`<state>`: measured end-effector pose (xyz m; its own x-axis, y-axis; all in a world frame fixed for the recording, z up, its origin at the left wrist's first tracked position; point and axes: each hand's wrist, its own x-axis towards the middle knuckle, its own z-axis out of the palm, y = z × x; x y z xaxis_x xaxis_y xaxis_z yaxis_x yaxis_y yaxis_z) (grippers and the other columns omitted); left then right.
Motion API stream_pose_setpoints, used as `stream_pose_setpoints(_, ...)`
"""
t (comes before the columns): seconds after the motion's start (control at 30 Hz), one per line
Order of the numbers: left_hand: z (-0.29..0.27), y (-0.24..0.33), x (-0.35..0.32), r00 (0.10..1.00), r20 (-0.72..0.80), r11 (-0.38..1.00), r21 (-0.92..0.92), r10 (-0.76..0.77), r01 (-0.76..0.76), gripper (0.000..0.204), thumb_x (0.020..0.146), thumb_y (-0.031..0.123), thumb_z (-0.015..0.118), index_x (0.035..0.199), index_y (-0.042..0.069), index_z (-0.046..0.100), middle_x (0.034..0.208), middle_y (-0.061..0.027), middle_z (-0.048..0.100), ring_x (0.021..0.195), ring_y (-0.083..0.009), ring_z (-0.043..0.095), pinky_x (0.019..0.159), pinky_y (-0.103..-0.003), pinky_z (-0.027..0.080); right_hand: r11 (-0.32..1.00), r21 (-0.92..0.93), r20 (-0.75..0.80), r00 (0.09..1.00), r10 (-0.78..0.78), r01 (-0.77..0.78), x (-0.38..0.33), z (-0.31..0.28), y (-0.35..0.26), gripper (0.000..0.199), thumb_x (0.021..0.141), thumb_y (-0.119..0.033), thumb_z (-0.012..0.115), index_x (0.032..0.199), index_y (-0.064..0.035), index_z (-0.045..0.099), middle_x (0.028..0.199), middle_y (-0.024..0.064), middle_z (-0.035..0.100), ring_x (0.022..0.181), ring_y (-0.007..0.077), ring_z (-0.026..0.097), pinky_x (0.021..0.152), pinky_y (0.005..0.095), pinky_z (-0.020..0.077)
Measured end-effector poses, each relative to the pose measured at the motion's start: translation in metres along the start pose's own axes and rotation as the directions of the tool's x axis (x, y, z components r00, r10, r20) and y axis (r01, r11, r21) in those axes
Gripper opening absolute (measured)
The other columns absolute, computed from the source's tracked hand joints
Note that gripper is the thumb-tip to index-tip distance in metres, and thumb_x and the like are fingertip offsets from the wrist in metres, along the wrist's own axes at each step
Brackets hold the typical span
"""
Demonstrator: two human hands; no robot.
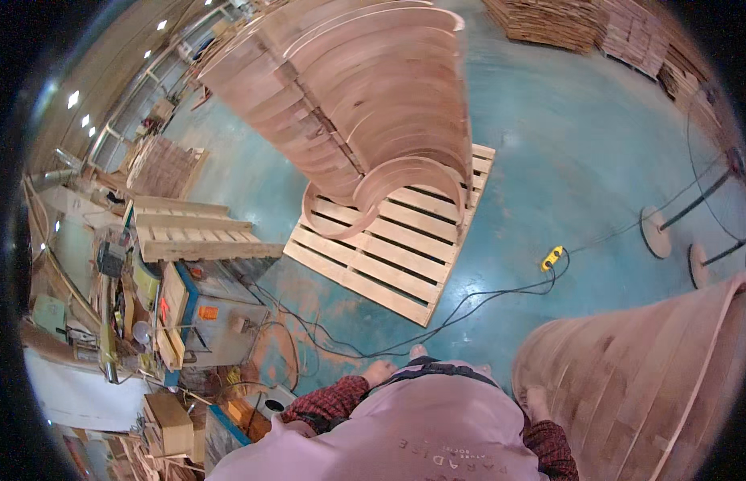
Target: Sanding the edges of curved wooden components using a stationary spindle sander in a furniture factory.
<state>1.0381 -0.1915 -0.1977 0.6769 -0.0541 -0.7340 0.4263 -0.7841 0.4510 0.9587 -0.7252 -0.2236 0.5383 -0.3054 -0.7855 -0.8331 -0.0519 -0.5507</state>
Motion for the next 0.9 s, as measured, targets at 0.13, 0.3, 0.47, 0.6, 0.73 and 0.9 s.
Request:
stream_pose_setpoints(0.13,-0.023,-0.055,0.019,1.0,0.003,0.998,-0.054,-0.029,0.029,0.052,0.091,0.045,0.059,0.105,-0.003,0.076,0.108,-0.0305,0.072,0.105,-0.0456,0.07,0.09,-0.051,0.054,0.965,-0.229,0.034,0.992,-0.122,0.126,-0.006,0.043,-0.058,0.022,0.09,-0.022,0.062,0.086,-0.004,0.074,0.089,0.0195,0.074,0.083,0.034,0.071,0.074,0.0449,0.0557)
stream_pose_setpoints(0.3,-0.079,-0.045,0.019,1.0,0.008,1.0,0.018,-0.017,0.017,0.048,0.094,0.042,0.058,0.105,-0.001,0.075,0.109,-0.0281,0.072,0.106,-0.0454,0.068,0.092,-0.052,0.053,0.627,-0.596,0.279,0.862,-0.424,0.501,0.109,0.082,0.02,0.028,0.093,-0.023,0.065,0.099,0.0027,0.075,0.09,0.0196,0.074,0.08,0.0329,0.071,0.071,0.0426,0.0541)
stream_pose_setpoints(0.47,-0.084,-0.063,0.043,0.997,-0.08,1.0,0.021,0.02,-0.019,0.044,0.097,0.039,0.056,0.099,0.0,0.076,0.106,-0.027,0.072,0.101,-0.0462,0.069,0.088,-0.056,0.053,0.91,-0.351,0.16,0.972,-0.172,0.219,0.063,0.154,-0.124,0.029,0.097,-0.019,0.063,0.105,0.007,0.073,0.092,0.017,0.075,0.085,0.0313,0.071,0.075,0.042,0.0548)
stream_pose_setpoints(0.6,-0.092,-0.035,0.044,0.995,0.103,0.998,0.056,-0.008,0.002,0.042,0.095,0.039,0.058,0.097,0.001,0.076,0.103,-0.0279,0.072,0.097,-0.0473,0.069,0.084,-0.057,0.053,0.966,-0.254,0.162,0.983,0.086,-0.043,0.098,0.17,-0.219,0.021,0.098,-0.019,0.063,0.104,-0.0013,0.072,0.085,0.0108,0.07,0.076,0.0217,0.068,0.064,0.0389,0.0528)
stream_pose_setpoints(0.73,-0.063,-0.028,0.037,0.991,0.049,0.984,-0.119,-0.126,0.131,0.045,0.098,0.043,0.056,0.097,0.001,0.074,0.101,-0.0283,0.072,0.097,-0.0479,0.068,0.085,-0.057,0.052,0.919,-0.395,0.242,0.966,0.095,0.009,0.201,0.202,-0.284,0.023,0.094,-0.021,0.065,0.106,-0.0022,0.071,0.082,0.0088,0.067,0.071,0.0206,0.066,0.059,0.0397,0.0522)
stream_pose_setpoints(0.9,0.017,-0.017,0.021,0.911,0.098,0.855,-0.316,-0.402,0.411,0.05,0.098,0.047,0.056,0.114,0.002,0.073,0.11,-0.0266,0.072,0.107,-0.0462,0.067,0.095,-0.054,0.051,0.686,-0.652,0.336,0.934,-0.12,0.323,0.35,0.284,-0.355,0.033,0.089,-0.026,0.07,0.102,0.004,0.07,0.084,0.0168,0.071,0.077,0.0306,0.07,0.067,0.0453,0.0539)
